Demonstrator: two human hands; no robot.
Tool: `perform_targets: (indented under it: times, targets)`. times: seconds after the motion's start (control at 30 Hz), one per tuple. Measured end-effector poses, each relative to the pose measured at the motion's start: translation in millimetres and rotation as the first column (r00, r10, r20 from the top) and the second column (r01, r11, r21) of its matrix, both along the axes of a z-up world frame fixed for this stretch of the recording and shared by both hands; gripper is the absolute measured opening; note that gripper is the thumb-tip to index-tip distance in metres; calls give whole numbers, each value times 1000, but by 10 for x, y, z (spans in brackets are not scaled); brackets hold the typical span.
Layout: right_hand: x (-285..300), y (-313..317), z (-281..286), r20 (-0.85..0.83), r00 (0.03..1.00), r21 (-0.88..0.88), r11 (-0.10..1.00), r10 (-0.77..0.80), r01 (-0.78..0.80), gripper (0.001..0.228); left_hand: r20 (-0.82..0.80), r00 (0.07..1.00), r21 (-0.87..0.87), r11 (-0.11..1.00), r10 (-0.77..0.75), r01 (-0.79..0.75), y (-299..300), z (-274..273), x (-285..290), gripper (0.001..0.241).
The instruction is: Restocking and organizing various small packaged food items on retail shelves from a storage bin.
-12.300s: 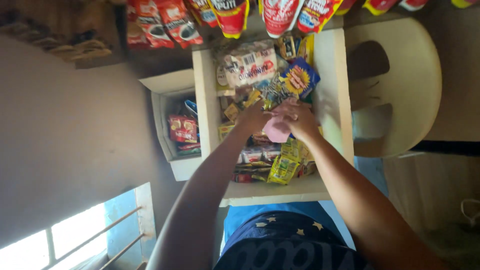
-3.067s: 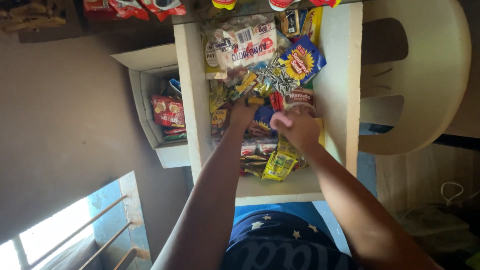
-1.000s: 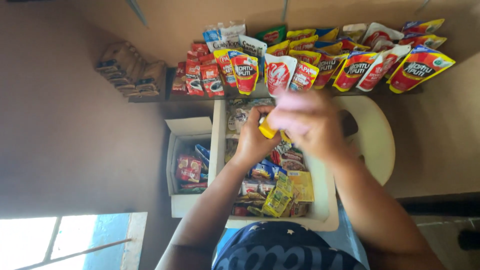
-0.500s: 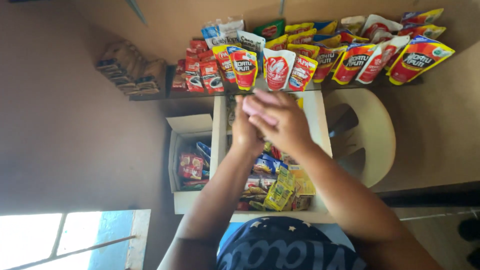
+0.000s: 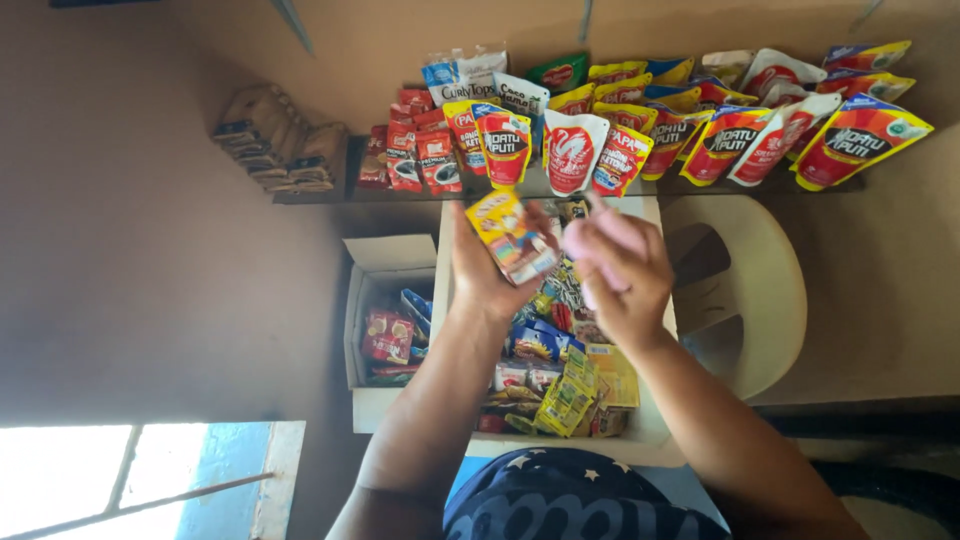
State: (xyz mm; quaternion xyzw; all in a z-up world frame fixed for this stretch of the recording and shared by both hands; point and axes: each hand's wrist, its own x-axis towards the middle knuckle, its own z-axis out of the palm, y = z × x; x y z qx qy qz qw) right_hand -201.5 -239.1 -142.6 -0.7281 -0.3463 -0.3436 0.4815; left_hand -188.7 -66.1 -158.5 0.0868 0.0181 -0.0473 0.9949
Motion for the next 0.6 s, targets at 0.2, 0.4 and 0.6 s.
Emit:
perform_targets:
  times: [0.2,0.4,0.6]
  targets:
    - [39,89,203,-178,961,52,977,213,-207,26,-57,989,130,981,-136,142,-45,-241,28,44]
    - [412,152,169,-461,778,347,894,427,-285,18,-74,977,268,940,-201,214,-102,-117,-30,39]
    - [217,92,5,-396,870,38,952,294,-305,26,-19,991,89,987,-133,134,191,-379,228,46]
